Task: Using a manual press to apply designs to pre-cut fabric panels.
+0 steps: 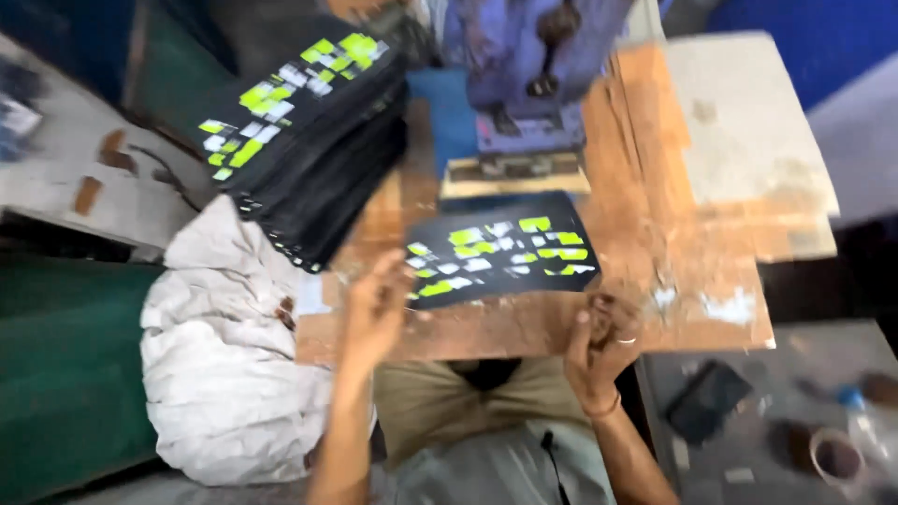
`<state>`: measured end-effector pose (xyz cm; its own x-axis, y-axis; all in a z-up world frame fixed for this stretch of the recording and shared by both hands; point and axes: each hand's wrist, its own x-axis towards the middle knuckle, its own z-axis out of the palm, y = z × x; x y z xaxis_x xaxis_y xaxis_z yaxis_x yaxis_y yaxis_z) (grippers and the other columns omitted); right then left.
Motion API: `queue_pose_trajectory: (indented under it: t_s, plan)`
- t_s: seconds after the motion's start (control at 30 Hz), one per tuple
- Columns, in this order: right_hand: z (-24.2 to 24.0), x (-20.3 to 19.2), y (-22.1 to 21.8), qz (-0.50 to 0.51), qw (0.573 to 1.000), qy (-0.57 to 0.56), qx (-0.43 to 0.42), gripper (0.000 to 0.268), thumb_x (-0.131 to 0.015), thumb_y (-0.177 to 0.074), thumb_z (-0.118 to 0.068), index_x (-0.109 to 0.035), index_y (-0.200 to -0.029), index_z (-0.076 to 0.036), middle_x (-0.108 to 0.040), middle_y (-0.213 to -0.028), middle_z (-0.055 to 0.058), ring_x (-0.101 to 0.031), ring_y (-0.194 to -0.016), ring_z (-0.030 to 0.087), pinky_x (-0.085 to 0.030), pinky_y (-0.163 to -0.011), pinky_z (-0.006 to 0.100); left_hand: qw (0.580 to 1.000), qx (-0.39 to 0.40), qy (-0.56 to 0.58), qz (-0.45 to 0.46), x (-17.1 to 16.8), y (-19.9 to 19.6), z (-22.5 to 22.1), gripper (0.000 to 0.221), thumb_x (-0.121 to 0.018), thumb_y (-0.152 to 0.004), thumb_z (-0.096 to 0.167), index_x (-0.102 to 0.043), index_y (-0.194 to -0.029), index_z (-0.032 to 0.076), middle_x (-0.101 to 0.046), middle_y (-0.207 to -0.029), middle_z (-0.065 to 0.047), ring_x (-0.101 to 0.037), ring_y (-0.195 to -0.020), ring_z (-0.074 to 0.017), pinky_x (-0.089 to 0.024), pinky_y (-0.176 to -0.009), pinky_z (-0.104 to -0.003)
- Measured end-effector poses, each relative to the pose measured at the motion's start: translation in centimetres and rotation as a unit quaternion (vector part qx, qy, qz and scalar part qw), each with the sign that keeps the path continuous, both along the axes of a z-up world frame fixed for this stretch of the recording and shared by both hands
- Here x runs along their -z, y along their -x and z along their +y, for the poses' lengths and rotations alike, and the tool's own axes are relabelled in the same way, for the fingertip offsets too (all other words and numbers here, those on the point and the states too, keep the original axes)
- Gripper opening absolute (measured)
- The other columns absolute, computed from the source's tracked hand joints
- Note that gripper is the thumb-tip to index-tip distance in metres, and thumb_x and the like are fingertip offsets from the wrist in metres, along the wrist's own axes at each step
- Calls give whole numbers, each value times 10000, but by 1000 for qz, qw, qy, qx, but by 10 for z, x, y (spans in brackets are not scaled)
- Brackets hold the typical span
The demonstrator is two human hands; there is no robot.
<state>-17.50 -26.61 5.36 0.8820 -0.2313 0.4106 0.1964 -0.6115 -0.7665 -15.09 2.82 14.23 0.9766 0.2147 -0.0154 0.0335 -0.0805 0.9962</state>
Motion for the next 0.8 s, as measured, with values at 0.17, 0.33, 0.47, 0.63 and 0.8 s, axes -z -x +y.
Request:
queue_pose_trajectory:
  t_s: [0.17,0.33,0.47,0.63,0.8]
  plan:
    - [14,-40,8,-123,986,37,-105,200,-694,-986,-84,-616,-1169,-93,-656,-1139,81,-647,-1054,291,-537,-947,420,988,108,19,110,46,-3,-63,433,-610,-1000,132,-550,-1423,62,-759,-899,-66,-725,-634,-110,-572,-535,-281]
    - [26,-55,-2,-6,896,360,-261,730,-695,-850,-542,-553,-1445,-144,-421,-1559,191,-301,-1475,424,-185,-1167,680,983,87,-163,8,35,-17,-32,574,-707,-924,142,-506,-1460,95,-770,-860,-56,-727,-645,-134,-583,-585,-288]
    - [7,-48,-18,30,884,367,-288,778,-582,-889,-643,-503,-1508,-177,-331,-1615,181,-207,-1529,419,-60,-1209,678,970,-2,-242,-36,45,-21,17,602,-733,-902,132,-504,-1457,91,-766,-908,-55,-719,-695,-164,-580,-638,-310]
    - [35,-27,-93,-1,892,387,-231,809,-492,-1002,-646,-436,-1586,-89,-282,-1653,291,-172,-1544,496,-46,-1188,722,936,24,-343,-77,52,-57,24,662,-815,-830,160,-543,-1432,119,-724,-908,-66,-702,-762,-211,-564,-718,-357]
    - [87,-37,-136,53,886,408,-213,798,-490,-982,-681,-468,-1562,-132,-364,-1577,230,-264,-1478,479,-86,-1165,743,912,45,-376,-155,62,-110,14,523,-770,-855,147,-630,-1358,135,-695,-932,-93,-679,-848,-265,-535,-798,-410]
